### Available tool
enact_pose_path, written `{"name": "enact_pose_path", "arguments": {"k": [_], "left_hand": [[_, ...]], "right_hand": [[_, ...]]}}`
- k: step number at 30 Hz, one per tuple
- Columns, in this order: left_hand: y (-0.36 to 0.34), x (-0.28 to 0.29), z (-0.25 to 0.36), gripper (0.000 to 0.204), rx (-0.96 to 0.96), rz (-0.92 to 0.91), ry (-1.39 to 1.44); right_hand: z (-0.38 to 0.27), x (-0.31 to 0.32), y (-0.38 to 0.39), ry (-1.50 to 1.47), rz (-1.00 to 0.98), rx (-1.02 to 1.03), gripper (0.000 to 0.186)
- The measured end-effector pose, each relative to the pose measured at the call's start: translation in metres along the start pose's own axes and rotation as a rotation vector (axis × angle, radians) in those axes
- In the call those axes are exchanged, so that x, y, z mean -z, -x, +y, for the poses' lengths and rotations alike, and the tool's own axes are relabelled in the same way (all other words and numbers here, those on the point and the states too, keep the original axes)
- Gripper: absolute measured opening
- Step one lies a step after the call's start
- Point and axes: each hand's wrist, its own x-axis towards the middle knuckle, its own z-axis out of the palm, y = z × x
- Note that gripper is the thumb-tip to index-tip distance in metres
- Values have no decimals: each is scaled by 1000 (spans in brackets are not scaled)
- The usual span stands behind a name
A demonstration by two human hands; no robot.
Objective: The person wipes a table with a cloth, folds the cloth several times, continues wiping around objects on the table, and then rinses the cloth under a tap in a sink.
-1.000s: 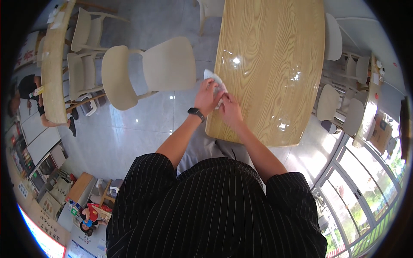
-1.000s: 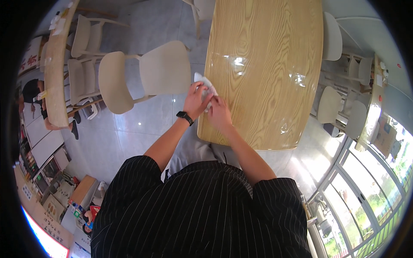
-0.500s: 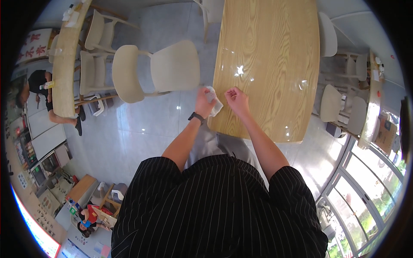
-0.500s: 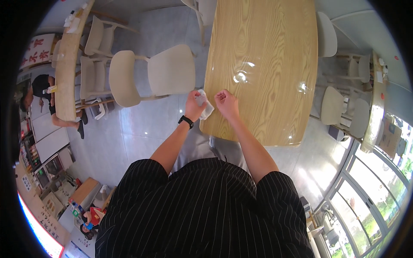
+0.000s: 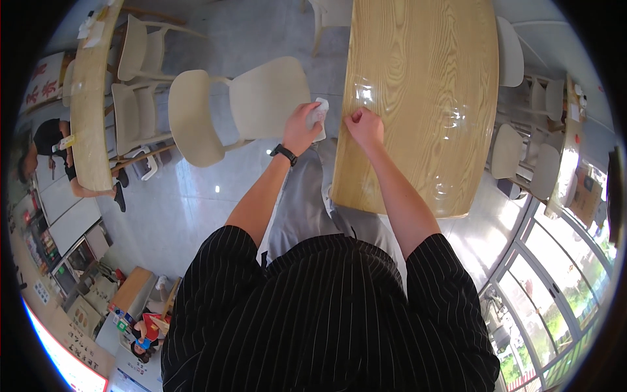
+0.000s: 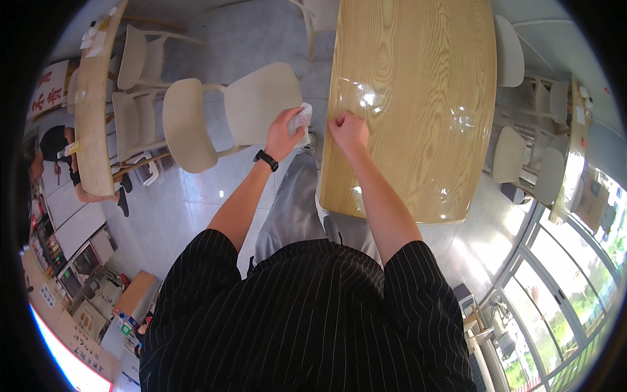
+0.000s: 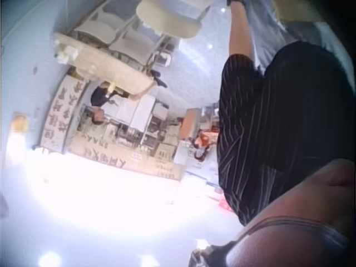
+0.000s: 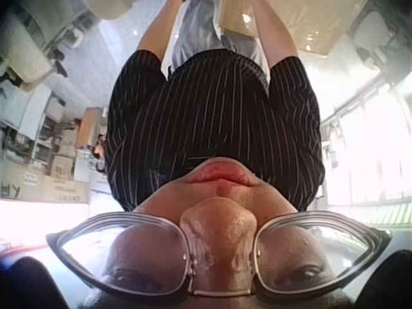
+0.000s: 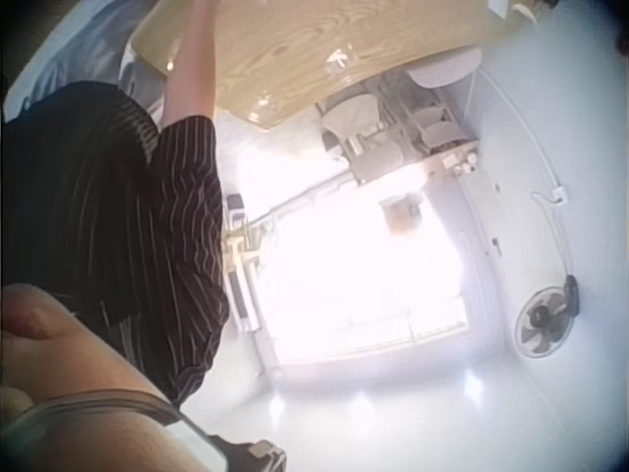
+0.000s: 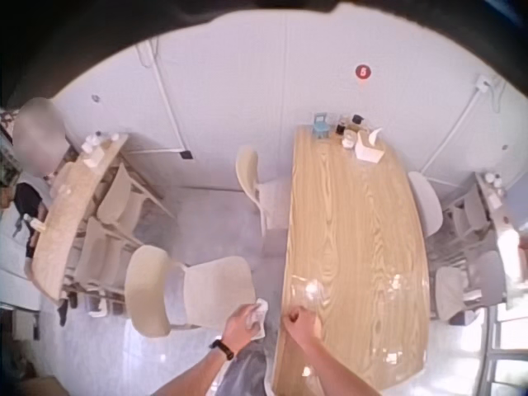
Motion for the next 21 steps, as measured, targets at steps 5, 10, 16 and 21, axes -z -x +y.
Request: {"name": "enact_pose_path", "arguments": {"k": [5, 10, 16, 21], "left_hand": [[-31, -1, -2, 45, -78, -56, 19], [-45, -5, -7, 47, -107, -80, -11], [-48, -6, -5, 51, -95, -131, -76], [-60, -8, 9, 52, -216, -193, -156]], "right_hand": [[-7, 3, 1, -4, 8, -2, 30], [-24, 18, -12, 130, -72, 15, 35], [-29, 14, -19, 165, -74, 8, 41], [-14, 10, -15, -20, 4, -18, 36]]}}
